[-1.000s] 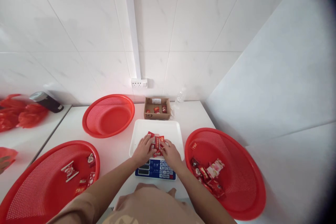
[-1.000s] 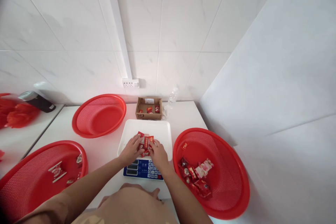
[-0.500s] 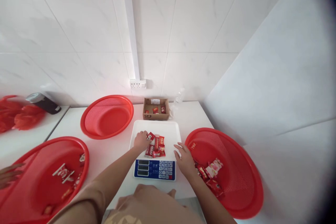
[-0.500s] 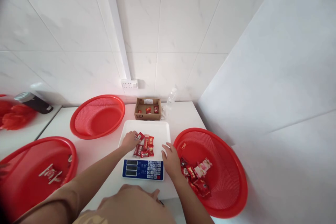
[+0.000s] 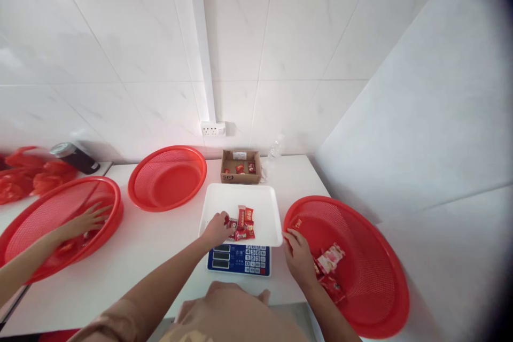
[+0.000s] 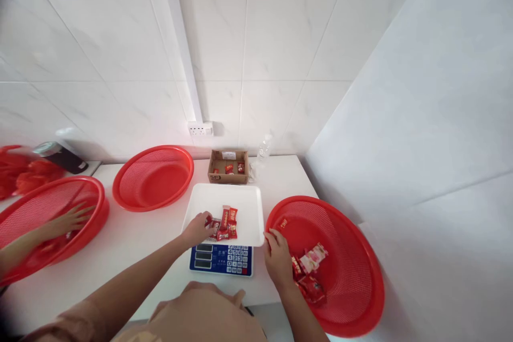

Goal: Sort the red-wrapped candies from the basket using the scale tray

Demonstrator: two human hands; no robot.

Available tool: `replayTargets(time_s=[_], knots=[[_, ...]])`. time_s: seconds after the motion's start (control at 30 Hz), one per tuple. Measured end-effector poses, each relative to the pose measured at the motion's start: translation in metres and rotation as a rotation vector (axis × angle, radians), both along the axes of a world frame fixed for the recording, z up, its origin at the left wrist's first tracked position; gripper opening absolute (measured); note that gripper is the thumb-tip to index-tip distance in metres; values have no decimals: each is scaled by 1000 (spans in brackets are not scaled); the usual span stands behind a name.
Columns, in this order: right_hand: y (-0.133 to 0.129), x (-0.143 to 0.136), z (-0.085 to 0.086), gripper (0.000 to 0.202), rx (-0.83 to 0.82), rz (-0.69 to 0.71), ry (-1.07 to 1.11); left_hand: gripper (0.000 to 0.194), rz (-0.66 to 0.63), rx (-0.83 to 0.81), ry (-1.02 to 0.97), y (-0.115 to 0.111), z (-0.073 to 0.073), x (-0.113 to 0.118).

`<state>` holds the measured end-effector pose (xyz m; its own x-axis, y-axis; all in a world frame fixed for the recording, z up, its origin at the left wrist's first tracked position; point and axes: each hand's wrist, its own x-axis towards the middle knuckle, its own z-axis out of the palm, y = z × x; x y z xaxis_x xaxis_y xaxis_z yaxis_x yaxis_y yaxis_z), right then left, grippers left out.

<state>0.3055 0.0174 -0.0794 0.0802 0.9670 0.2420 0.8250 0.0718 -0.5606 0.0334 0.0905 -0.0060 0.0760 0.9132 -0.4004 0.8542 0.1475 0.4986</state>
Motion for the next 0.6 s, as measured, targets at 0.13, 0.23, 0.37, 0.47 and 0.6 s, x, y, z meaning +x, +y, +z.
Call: replayTargets(time_s=[0.13, 0.23, 0.37, 0.47, 0.6], knots=[[-1, -1, -3, 34, 16, 8, -13, 33, 11, -30, 4, -7, -6, 7], [-2, -1, -3, 35, 13, 0, -7, 40, 67, -35, -34, -6, -7, 10], [-3, -2, -4, 36, 10, -3, 9, 48, 216, -39, -152, -2, -6, 5], [-3, -1, -5, 36, 8, 3, 18, 39, 332, -30, -292, 1, -3, -4], [-2, 0, -7, 35, 9, 6, 25, 36, 473, -52, -528, 1, 1, -12]])
